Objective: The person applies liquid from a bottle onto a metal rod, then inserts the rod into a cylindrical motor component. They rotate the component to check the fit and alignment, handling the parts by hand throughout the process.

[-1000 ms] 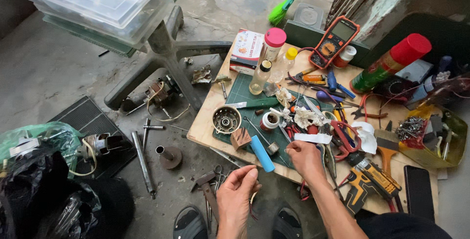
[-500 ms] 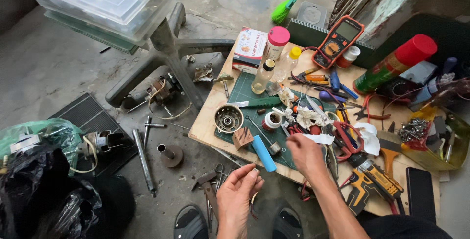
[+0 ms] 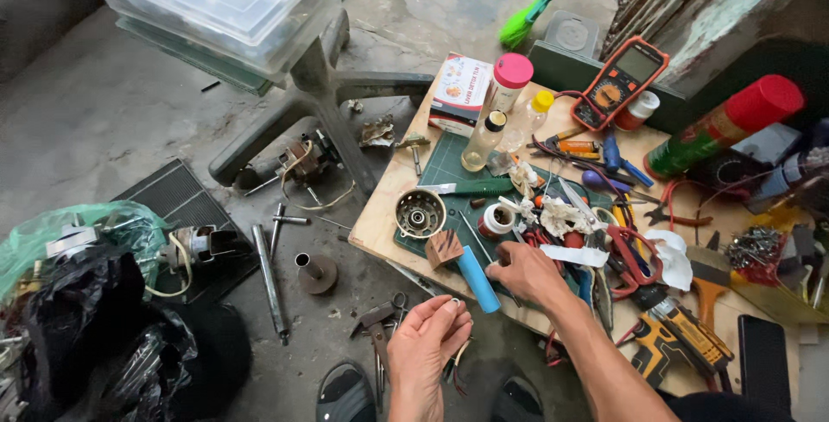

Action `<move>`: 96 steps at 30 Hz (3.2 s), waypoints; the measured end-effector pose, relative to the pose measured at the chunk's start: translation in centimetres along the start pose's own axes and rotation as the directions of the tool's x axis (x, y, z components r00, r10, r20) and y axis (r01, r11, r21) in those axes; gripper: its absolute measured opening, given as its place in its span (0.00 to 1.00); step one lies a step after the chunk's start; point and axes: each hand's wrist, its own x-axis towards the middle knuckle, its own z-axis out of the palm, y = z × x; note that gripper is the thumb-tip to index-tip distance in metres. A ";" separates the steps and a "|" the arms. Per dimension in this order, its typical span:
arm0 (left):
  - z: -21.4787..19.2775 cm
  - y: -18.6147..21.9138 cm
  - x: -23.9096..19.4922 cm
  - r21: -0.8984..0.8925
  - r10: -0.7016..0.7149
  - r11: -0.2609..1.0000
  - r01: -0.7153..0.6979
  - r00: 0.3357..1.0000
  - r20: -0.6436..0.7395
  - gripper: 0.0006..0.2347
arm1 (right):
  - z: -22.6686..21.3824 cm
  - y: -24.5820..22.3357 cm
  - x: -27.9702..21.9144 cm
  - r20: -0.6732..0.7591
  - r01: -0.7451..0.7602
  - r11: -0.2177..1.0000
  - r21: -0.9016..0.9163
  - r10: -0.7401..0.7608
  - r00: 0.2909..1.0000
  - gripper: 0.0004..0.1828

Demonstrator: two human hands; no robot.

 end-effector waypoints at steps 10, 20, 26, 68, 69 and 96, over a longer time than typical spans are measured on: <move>0.7 1.2 -2.7 0.000 -0.053 0.999 0.053 0.998 -0.019 0.12 | -6.9 -5.2 -12.1 -0.062 -0.099 0.993 0.069 0.103 0.993 0.37; -0.9 1.4 -4.1 -0.152 0.071 0.987 -0.058 0.994 0.085 0.06 | -5.7 -8.3 -21.3 -0.080 0.121 -0.131 0.984 0.281 0.956 0.25; -1.9 3.0 -5.5 -0.197 0.091 0.977 -0.077 0.994 0.062 0.10 | -3.5 -8.2 -21.0 -0.046 0.080 -0.109 0.991 0.286 0.957 0.24; -3.4 0.4 -3.3 0.104 0.333 0.921 -0.375 0.898 0.288 0.23 | 0.5 -8.0 -19.6 -0.057 0.072 -0.129 0.989 0.116 0.992 0.17; -3.3 0.7 -3.7 0.115 0.311 0.929 -0.353 0.910 0.275 0.23 | 0.1 -8.4 -19.9 -0.025 0.042 -0.124 0.991 0.137 0.990 0.18; -3.3 0.4 -3.4 0.143 0.163 0.970 -0.197 0.962 0.220 0.11 | -0.4 -8.4 -19.8 0.054 -0.037 -0.113 0.993 0.151 0.987 0.18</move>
